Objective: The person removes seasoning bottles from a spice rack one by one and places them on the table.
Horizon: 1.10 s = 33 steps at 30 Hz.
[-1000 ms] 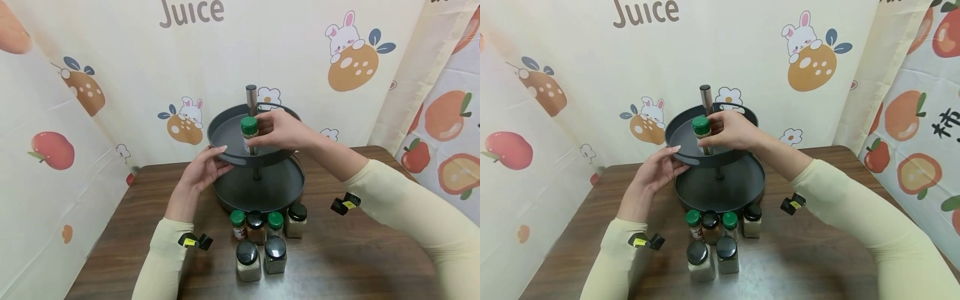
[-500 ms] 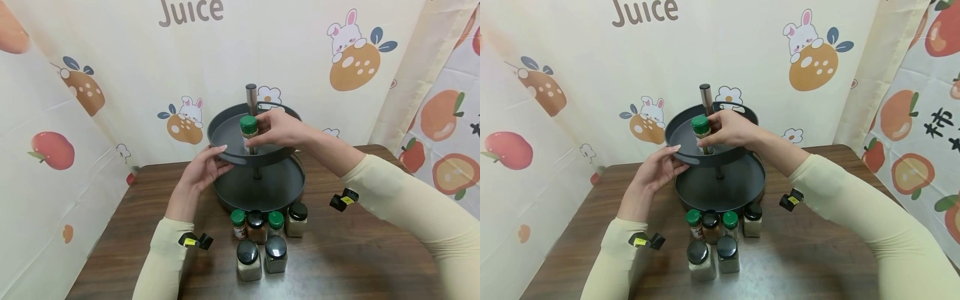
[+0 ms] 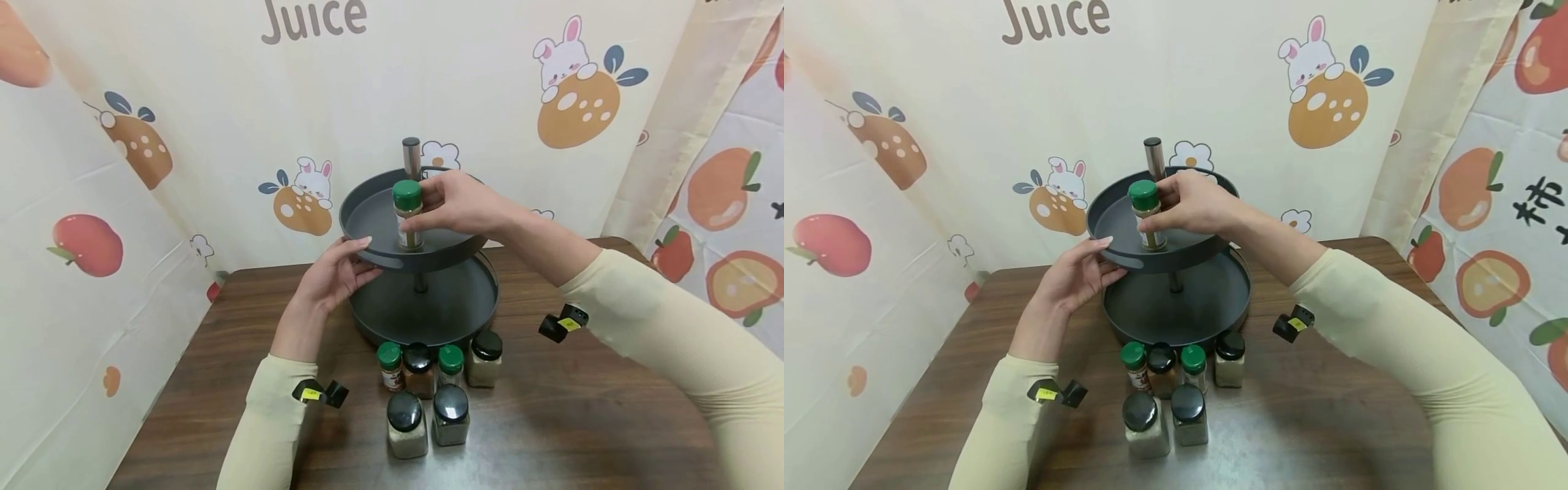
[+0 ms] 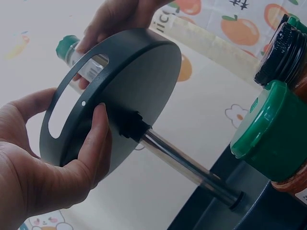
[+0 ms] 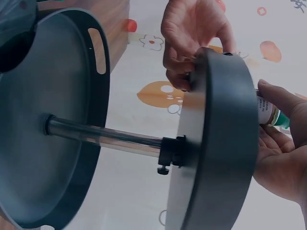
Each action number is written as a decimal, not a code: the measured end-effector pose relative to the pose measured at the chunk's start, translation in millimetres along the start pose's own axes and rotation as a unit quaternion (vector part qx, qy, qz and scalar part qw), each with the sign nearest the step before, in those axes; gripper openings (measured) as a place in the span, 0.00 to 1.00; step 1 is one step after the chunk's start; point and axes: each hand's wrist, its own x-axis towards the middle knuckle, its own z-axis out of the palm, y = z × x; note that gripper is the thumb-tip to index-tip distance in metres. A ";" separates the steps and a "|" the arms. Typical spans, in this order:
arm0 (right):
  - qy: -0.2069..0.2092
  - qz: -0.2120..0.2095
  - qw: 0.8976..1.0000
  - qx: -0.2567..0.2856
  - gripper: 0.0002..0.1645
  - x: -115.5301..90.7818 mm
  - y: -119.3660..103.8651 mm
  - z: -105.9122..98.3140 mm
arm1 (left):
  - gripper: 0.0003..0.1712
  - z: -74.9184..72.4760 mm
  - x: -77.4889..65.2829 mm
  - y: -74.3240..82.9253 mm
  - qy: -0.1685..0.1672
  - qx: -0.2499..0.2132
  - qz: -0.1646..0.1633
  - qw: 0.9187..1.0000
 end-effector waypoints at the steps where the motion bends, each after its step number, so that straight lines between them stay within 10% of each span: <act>1: 0.001 0.001 1.000 0.002 0.24 -0.6 -1.8 -1.2 | 0.35 -0.1 0.1 -0.3 0.000 0.000 0.000 1.000; 33: 0.045 -0.061 0.993 0.089 0.25 -51.4 -18.7 -12.2 | 0.34 1.2 -1.4 -0.8 0.006 0.005 0.001 1.000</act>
